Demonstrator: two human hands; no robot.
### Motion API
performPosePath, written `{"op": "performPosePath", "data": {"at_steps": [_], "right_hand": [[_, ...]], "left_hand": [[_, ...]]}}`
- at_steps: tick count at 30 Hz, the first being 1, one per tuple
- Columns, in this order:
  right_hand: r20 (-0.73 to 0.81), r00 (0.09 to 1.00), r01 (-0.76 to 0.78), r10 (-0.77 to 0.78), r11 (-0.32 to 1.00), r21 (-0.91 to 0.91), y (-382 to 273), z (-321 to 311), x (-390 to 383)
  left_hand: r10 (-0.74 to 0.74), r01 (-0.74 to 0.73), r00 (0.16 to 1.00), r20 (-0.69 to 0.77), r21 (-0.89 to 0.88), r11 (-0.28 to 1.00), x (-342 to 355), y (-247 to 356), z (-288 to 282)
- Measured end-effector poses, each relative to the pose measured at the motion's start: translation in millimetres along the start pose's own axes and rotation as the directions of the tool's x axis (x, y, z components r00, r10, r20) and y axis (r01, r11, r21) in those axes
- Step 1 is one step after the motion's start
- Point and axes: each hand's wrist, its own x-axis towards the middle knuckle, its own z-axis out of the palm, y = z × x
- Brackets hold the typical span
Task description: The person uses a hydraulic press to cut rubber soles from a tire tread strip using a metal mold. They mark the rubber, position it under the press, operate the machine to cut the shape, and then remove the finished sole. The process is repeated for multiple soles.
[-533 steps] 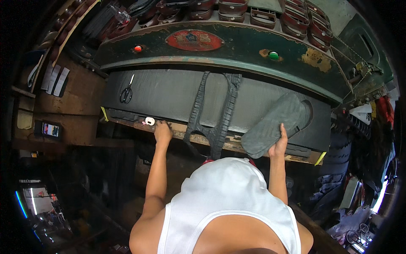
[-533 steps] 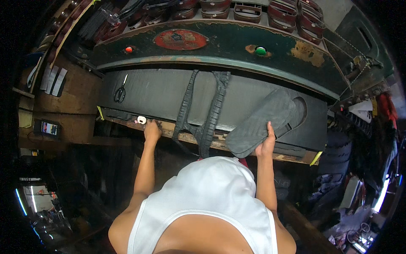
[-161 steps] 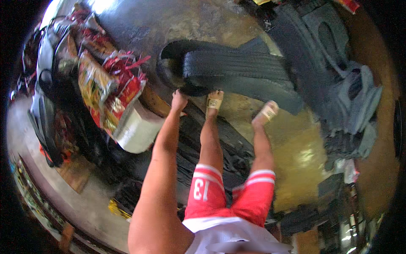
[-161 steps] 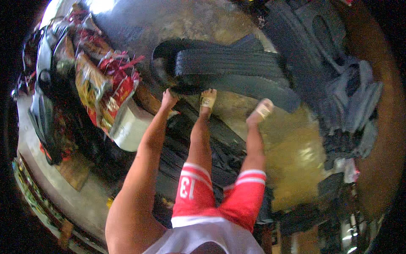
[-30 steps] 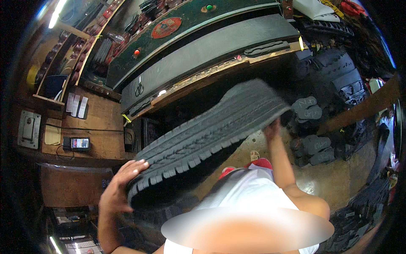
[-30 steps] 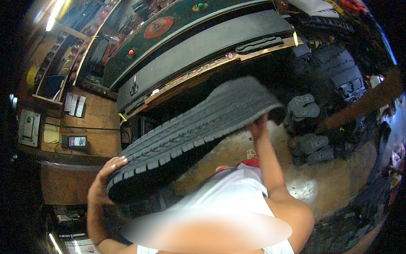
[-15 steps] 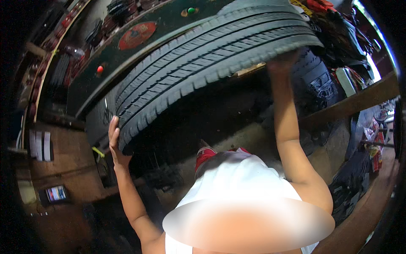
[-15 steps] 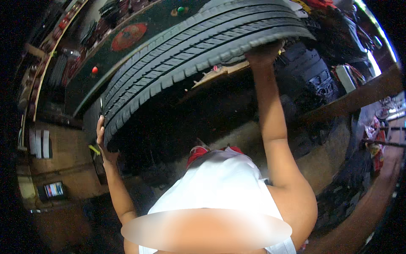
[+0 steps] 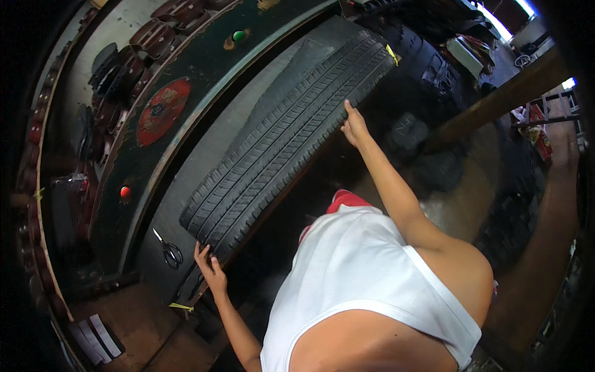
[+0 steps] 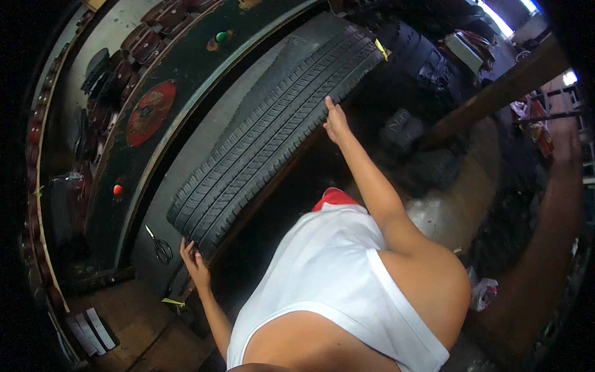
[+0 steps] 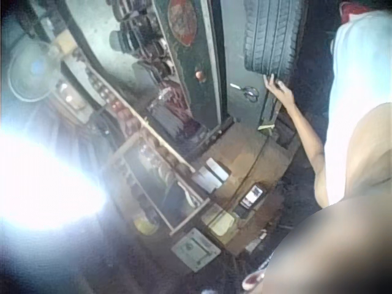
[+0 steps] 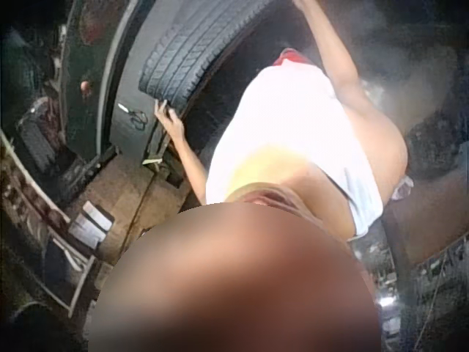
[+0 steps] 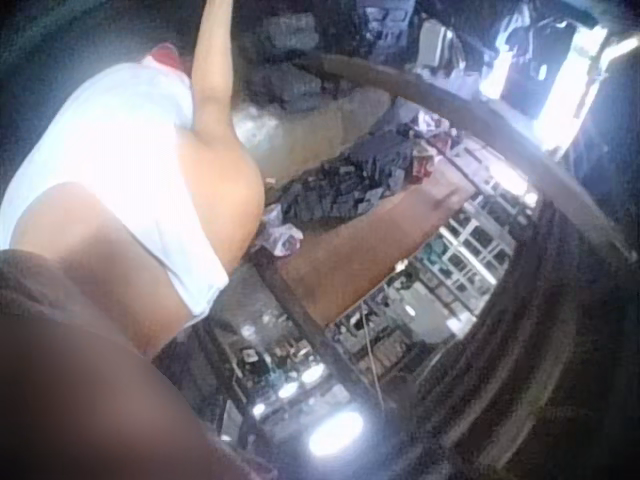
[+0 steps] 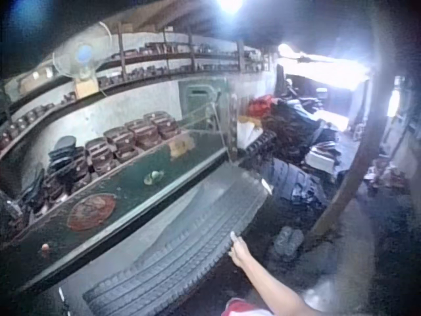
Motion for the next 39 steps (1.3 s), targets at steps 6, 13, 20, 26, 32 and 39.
{"op": "performPosePath", "data": {"at_steps": [6,13,20,26,32,39], "right_hand": [[-0.134,0.979,0.154,-0.154,0.988,-0.008,-38,-31,67],[-0.027,0.964,0.265,-0.264,0.963,0.049,-74,-4,76],[0.253,0.919,0.253,-0.302,0.945,0.210,-63,63,22],[0.106,0.945,0.307,-0.309,0.951,0.040,-55,85,49],[0.080,0.957,0.268,-0.277,0.957,0.109,-74,94,29],[0.388,0.922,0.064,-0.002,0.987,-0.147,-21,125,-67]], "left_hand": [[-0.659,0.608,0.744,-0.109,-0.300,0.736,44,44,9],[-0.574,0.561,0.805,-0.149,-0.124,0.819,59,32,23],[-0.566,0.529,0.802,-0.190,-0.215,0.821,48,78,-28],[-0.290,0.230,0.956,-0.033,0.700,0.677,47,143,19],[-0.242,0.346,0.935,-0.260,0.513,0.785,57,99,-2],[-0.032,0.302,0.729,-0.684,0.279,0.912,-53,-45,-30]]}}
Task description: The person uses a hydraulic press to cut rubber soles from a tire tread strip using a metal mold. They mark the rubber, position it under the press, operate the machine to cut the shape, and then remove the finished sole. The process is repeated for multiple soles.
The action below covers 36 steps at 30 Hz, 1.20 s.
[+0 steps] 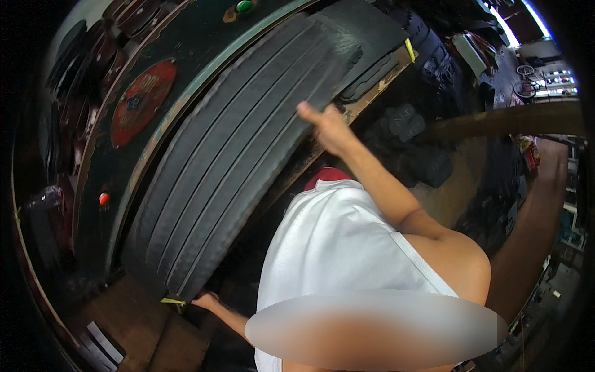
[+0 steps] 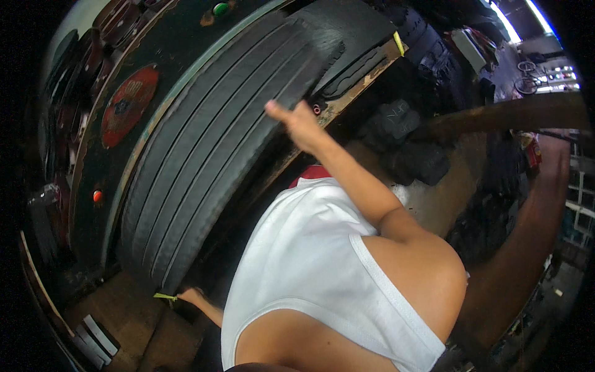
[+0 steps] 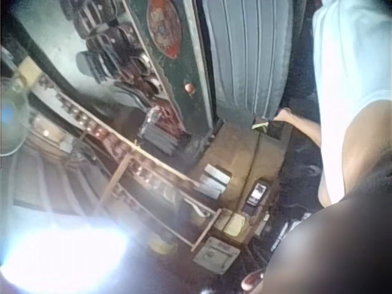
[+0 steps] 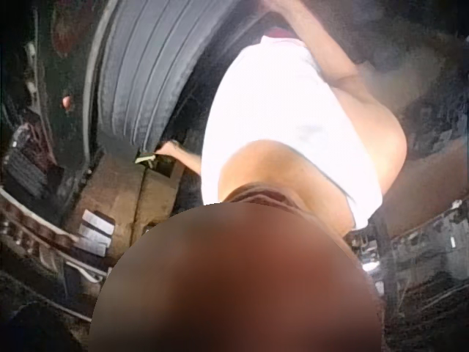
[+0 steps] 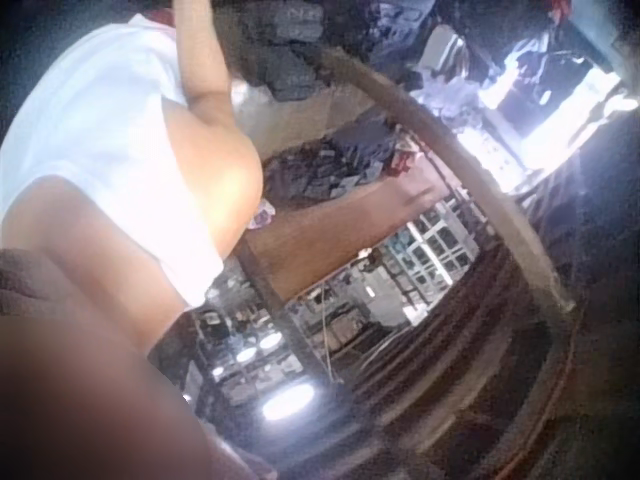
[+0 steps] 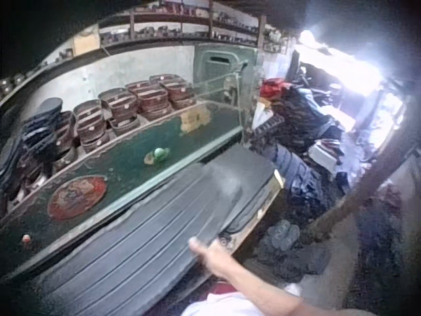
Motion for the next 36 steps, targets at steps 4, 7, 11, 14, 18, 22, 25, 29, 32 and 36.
{"op": "performPosePath", "data": {"at_steps": [4,7,11,14,18,22,25,29,32,36], "right_hand": [[0.013,0.977,-0.201,0.214,0.936,-0.290,49,26,22],[0.004,0.981,0.189,-0.193,0.958,-0.214,81,29,41],[-0.227,0.907,0.204,-0.356,0.840,-0.503,81,-26,63],[-0.303,0.892,0.097,-0.337,0.795,-0.598,60,-75,79],[-0.216,0.943,0.041,-0.252,0.735,-0.677,55,-92,77],[-0.209,0.948,-0.010,-0.242,0.632,-0.775,58,-71,68],[-0.261,0.928,-0.068,-0.265,0.569,-0.819,52,-62,64],[-0.244,0.915,-0.008,-0.322,0.589,-0.808,44,-61,69],[-0.232,0.906,0.055,-0.353,0.642,-0.764,44,-68,78],[-0.217,0.951,-0.024,-0.221,0.645,-0.764,42,-84,89]], "left_hand": [[-0.010,-0.005,0.990,0.140,0.111,0.994,-13,-45,-21],[-0.082,0.060,0.950,0.300,0.083,0.995,4,-13,-31],[-0.050,-0.010,0.932,0.360,0.162,0.987,21,85,-20],[-0.125,-0.048,0.831,0.542,0.294,0.955,36,144,-15],[-0.102,-0.079,0.780,0.617,0.259,0.963,53,156,-12],[-0.063,-0.047,0.753,0.655,0.148,0.988,65,130,-20],[-0.013,0.116,0.552,0.834,-0.061,0.991,83,121,-41],[-0.448,0.837,0.348,0.824,-0.059,0.543,119,111,-51],[-0.660,0.894,0.366,0.657,-0.051,0.445,119,101,-23],[-0.573,0.914,0.336,0.748,-0.112,0.389,106,96,9]]}}
